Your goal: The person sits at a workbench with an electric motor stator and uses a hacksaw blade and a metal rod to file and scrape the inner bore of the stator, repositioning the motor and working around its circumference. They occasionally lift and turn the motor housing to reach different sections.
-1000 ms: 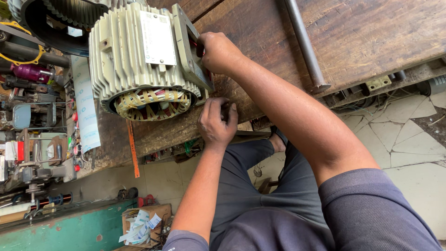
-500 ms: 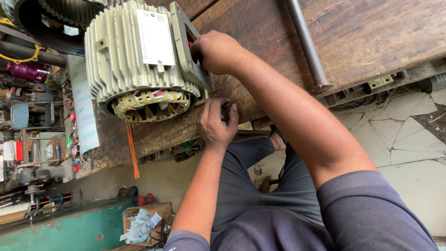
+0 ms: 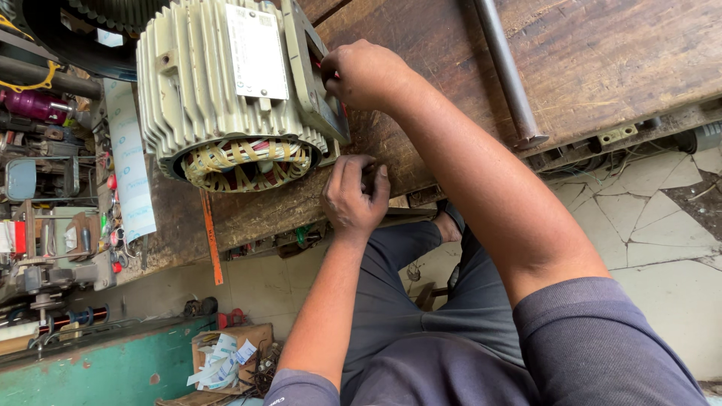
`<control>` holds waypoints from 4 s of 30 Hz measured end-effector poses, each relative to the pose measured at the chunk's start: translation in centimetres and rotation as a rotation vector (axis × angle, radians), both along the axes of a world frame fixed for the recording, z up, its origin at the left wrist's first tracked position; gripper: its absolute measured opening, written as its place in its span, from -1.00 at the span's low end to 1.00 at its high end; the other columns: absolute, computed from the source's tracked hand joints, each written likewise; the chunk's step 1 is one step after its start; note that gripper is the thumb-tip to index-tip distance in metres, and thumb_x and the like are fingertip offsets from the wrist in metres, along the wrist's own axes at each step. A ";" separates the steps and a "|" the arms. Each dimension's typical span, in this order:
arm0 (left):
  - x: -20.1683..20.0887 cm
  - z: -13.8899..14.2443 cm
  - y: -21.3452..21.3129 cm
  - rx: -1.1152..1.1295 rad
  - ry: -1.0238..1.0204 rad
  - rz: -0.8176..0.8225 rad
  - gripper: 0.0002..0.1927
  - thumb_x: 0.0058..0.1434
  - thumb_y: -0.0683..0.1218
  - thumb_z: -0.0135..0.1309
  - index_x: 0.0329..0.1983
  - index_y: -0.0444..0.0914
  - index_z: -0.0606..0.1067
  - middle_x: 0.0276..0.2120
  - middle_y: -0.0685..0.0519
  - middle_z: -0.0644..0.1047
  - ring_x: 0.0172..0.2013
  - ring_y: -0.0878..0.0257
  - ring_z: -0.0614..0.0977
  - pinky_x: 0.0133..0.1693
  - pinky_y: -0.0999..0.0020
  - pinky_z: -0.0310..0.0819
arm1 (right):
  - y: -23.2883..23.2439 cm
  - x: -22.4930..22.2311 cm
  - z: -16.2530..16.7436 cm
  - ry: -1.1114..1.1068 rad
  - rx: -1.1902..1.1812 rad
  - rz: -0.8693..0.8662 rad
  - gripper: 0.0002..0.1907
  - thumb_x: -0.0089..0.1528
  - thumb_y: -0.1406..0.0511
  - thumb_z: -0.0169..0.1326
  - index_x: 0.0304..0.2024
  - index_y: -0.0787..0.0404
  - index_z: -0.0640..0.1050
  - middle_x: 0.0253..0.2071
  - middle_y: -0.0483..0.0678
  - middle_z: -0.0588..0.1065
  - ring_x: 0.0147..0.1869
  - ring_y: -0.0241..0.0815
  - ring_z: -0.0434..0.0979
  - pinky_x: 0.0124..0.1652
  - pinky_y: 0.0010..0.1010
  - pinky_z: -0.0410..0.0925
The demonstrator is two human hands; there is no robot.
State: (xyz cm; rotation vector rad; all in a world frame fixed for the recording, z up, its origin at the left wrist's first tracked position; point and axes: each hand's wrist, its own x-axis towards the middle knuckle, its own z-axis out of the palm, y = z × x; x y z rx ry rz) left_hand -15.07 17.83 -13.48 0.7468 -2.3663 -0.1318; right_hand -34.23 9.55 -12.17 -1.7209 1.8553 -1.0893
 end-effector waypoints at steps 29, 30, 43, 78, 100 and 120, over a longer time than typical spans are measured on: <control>0.1 -0.1 -0.2 -0.004 -0.008 -0.017 -0.82 0.31 -0.05 0.15 -0.19 -0.26 0.49 -0.30 -0.04 0.55 -0.41 0.10 0.64 -0.37 0.21 0.54 | -1.7 2.0 -0.3 -0.308 0.092 0.023 -0.76 0.23 0.41 0.13 -0.05 0.27 0.66 -0.19 0.09 0.65 -0.21 -0.13 0.69 -0.12 -0.31 0.54; 0.1 -0.1 -0.2 -0.004 -0.004 -0.020 -0.82 0.31 -0.05 0.14 -0.19 -0.26 0.49 -0.30 -0.04 0.55 -0.40 0.09 0.64 -0.36 0.21 0.54 | -1.5 1.8 -0.2 -0.222 0.108 0.036 -0.77 0.24 0.40 0.13 -0.05 0.26 0.67 -0.16 0.10 0.65 -0.20 -0.11 0.68 -0.10 -0.30 0.52; 0.2 0.3 0.1 0.005 0.008 -0.016 -0.82 0.32 -0.03 0.13 -0.18 -0.24 0.50 -0.28 -0.02 0.55 -0.37 0.07 0.64 -0.32 0.20 0.54 | -0.9 -1.7 -1.3 -0.021 -0.157 -0.311 -0.87 0.22 0.26 0.18 -0.29 0.16 0.67 -0.27 0.11 0.63 -0.19 0.06 0.66 -0.18 -0.10 0.49; 20.1 -3.3 -13.0 0.824 1.134 -0.047 -0.78 0.45 -0.02 0.13 -0.21 -0.23 0.40 -0.45 0.16 0.43 -0.47 0.42 0.43 -0.44 0.46 0.30 | 9.8 19.2 -3.3 0.045 -0.647 -0.328 -0.91 0.35 0.40 0.15 -0.21 0.32 0.52 -0.33 -0.02 0.48 -0.33 -0.25 0.43 -0.32 -0.40 0.33; 21.0 1.8 -17.3 1.282 0.926 -0.019 -0.62 0.36 0.08 0.07 -0.13 -0.38 0.55 -0.42 -0.02 0.62 -0.54 0.29 0.65 -0.57 0.35 0.50 | 9.9 18.7 -2.8 -0.499 -0.365 -0.364 -0.79 0.39 0.23 0.11 -0.18 0.28 0.52 -0.37 -0.15 0.50 -0.35 -0.40 0.41 -0.34 -0.53 0.32; 20.4 1.1 -15.3 0.980 0.687 0.124 -0.73 0.39 -0.05 0.00 -0.06 -0.33 0.59 -0.44 0.01 0.65 -0.55 0.32 0.64 -0.49 0.37 0.52 | 10.4 17.4 -3.3 -0.587 -0.327 -0.321 -0.77 0.39 0.20 0.13 -0.16 0.27 0.54 -0.33 -0.12 0.53 -0.31 -0.38 0.43 -0.28 -0.52 0.33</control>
